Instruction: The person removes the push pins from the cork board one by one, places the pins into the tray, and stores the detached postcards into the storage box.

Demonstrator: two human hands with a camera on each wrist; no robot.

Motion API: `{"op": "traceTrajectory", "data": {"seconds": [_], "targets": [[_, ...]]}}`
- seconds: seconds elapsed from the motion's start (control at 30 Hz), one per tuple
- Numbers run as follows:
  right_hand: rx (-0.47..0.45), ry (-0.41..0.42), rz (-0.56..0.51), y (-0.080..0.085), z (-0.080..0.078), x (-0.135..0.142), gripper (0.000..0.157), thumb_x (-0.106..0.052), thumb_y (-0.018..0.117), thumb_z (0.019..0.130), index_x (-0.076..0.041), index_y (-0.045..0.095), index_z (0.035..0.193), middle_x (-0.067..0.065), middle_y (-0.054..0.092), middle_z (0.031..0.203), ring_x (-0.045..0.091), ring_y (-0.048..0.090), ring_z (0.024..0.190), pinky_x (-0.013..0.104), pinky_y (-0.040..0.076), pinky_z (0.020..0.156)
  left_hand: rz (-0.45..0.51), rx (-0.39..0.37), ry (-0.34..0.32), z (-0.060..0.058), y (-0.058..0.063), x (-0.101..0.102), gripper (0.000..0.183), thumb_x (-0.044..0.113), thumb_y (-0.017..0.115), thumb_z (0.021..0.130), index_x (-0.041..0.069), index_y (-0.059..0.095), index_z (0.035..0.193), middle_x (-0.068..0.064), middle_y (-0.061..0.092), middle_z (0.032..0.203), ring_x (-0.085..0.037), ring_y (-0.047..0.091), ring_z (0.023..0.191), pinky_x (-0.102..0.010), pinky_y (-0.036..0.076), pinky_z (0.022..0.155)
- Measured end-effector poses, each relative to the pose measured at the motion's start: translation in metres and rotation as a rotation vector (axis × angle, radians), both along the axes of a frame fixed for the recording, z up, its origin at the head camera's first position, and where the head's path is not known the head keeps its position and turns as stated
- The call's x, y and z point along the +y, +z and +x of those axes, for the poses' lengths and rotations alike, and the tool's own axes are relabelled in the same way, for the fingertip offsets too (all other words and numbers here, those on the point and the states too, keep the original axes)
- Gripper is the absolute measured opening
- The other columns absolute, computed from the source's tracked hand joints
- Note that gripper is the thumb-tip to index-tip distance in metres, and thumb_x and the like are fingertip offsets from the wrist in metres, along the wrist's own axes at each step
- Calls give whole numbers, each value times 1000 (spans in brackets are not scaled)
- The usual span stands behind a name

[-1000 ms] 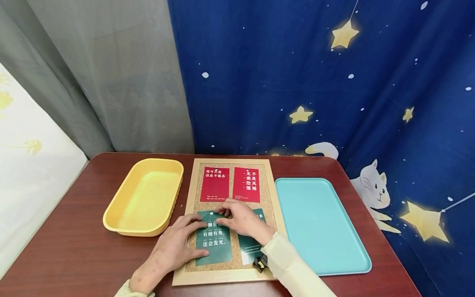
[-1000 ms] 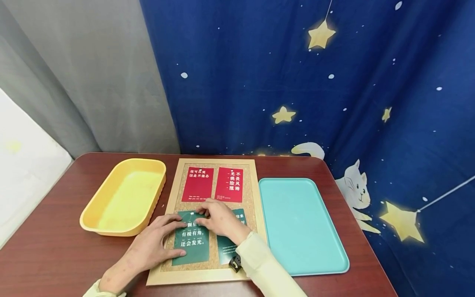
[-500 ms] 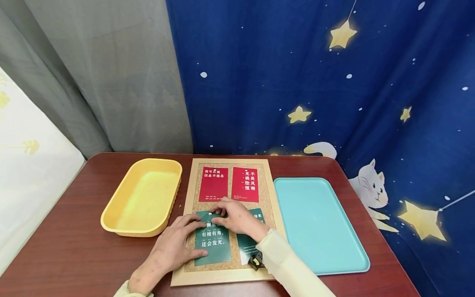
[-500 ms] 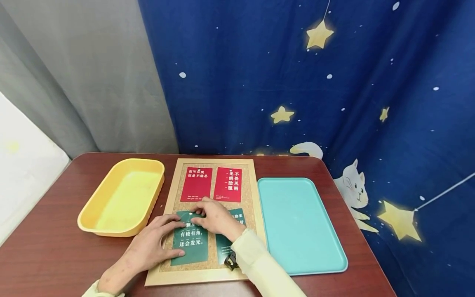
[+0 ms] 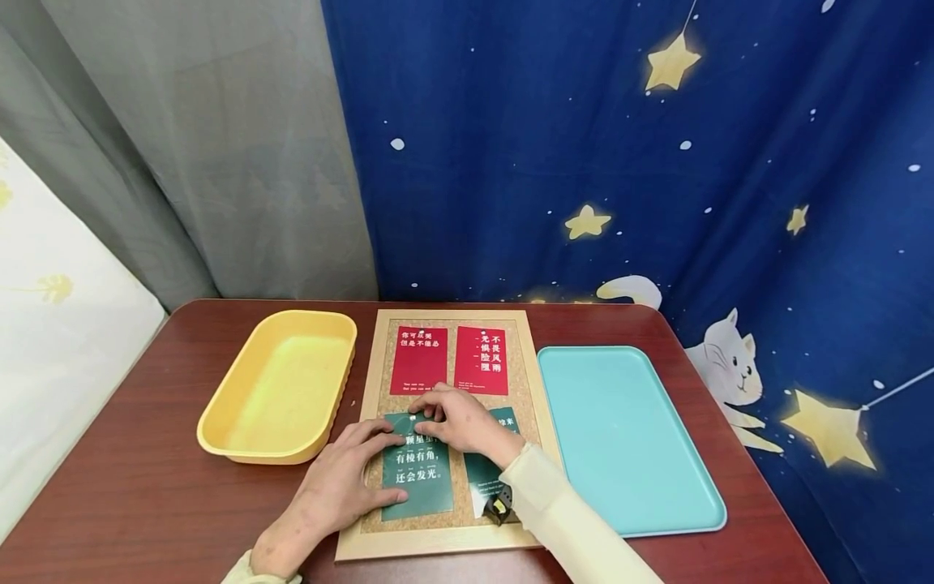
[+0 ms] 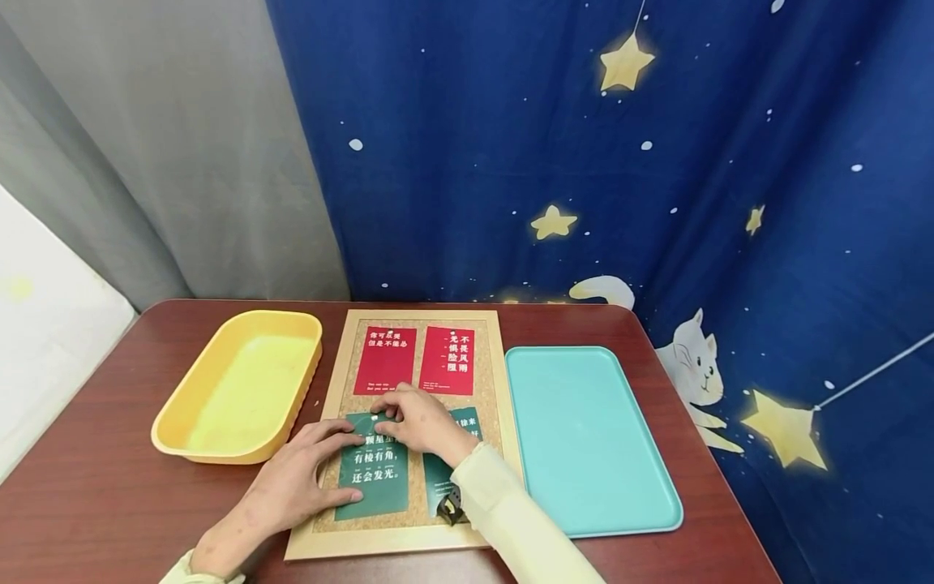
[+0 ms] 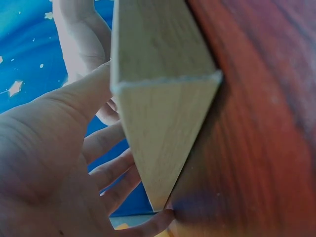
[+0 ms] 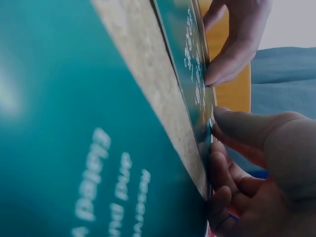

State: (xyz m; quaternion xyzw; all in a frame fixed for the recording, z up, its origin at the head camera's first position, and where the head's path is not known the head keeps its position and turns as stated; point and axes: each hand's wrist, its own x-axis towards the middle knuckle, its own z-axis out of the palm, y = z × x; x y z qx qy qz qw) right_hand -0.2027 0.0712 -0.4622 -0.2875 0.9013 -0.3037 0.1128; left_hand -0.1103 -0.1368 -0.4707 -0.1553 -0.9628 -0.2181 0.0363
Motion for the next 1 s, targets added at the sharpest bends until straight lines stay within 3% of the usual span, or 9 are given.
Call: {"op": "traceTrajectory", "data": {"seconds": [0.6,1.0], "targets": [[7,13,-32,-1,-3,3,27,-26,73,90,-23,72,117,-3,61,95,1,53,75,15,48,71,4,6,-3,-1,-3,0,67,57,87,63,28,69,121,5,57,135,-19,51,128,-46,51,94],[-26,-32,-15,-2,-9,-1,19,-28,74,89,-26,75,109,-3,58,93,4,50,73,18,43,65,-1,12,4,-1,-3,-1,67,58,87,63,29,68,120,5,57,134,-19,51,128,-47,51,93]]}}
